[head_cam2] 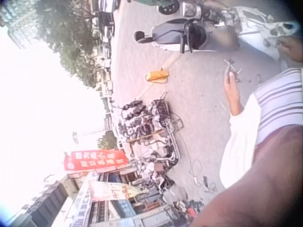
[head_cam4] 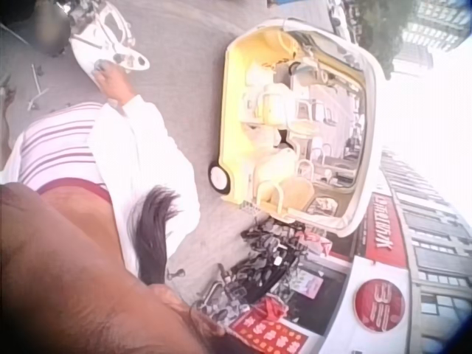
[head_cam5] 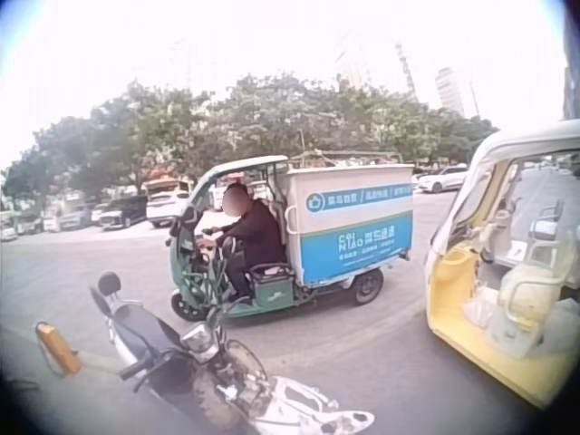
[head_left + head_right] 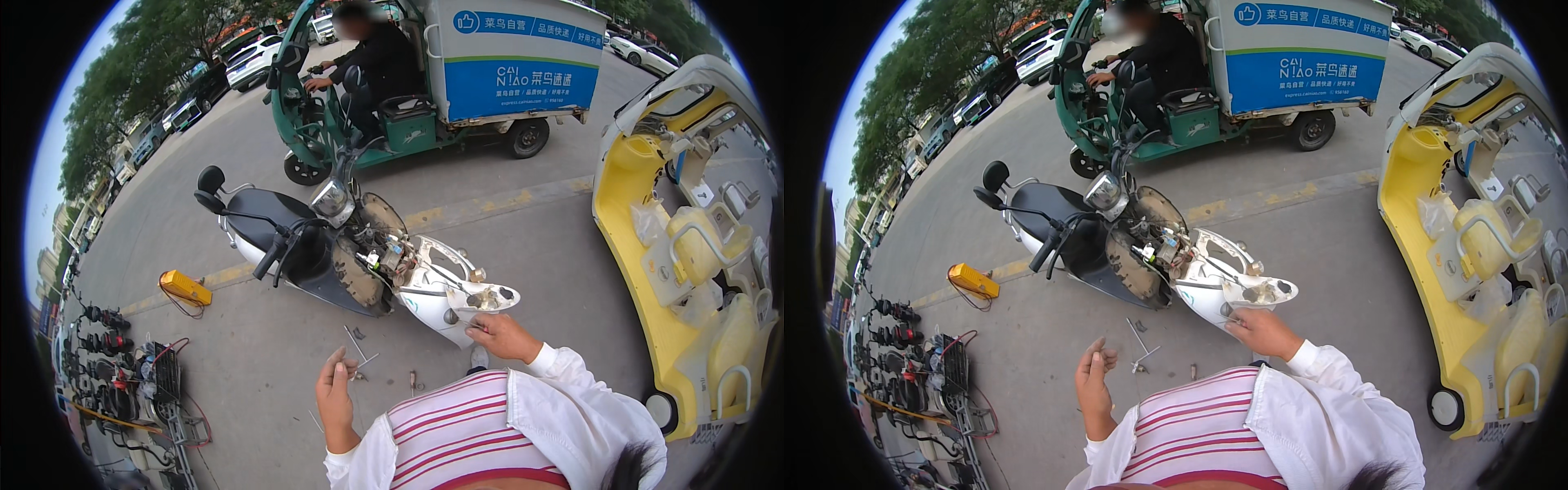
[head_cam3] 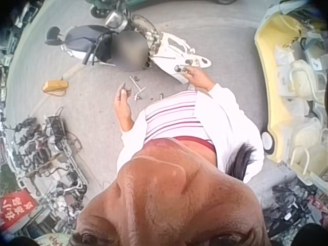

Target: The person repairs a white scooter by cutting wires with scissors and manipulating the wiring near the handlebars. They use a screwdriver to adjust components under the front fairing and continue working on the electrical connections throughout the clip.

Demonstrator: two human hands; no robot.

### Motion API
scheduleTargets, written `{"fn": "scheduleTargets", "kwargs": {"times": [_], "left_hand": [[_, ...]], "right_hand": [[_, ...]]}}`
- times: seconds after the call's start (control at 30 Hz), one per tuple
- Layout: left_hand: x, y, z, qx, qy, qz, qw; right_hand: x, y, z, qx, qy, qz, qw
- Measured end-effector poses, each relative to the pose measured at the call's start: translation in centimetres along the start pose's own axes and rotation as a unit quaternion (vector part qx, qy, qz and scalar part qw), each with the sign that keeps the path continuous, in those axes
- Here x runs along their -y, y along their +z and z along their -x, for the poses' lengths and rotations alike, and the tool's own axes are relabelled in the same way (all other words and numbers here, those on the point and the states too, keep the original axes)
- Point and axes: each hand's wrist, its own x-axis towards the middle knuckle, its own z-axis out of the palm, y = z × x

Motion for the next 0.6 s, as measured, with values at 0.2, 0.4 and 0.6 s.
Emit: {"fn": "scheduleTargets", "kwargs": {"times": [0.2,0.4,0.6], "left_hand": [[0.28,-0.24,-0.15,0.008,-0.003,0.004,1.0],[0.35,-0.32,-0.14,0.006,0.004,-0.02,1.0],[0.49,-0.44,-0.25,0.002,-0.001,-0.017,1.0]], "right_hand": [[0.0,0.19,-0.03,0.01,0.02,-0.001,1.0],[0.17,0.29,-0.2,0.015,0.023,-0.008,1.0],[0.34,0.43,-0.43,0.016,0.021,0.004,1.0]]}}
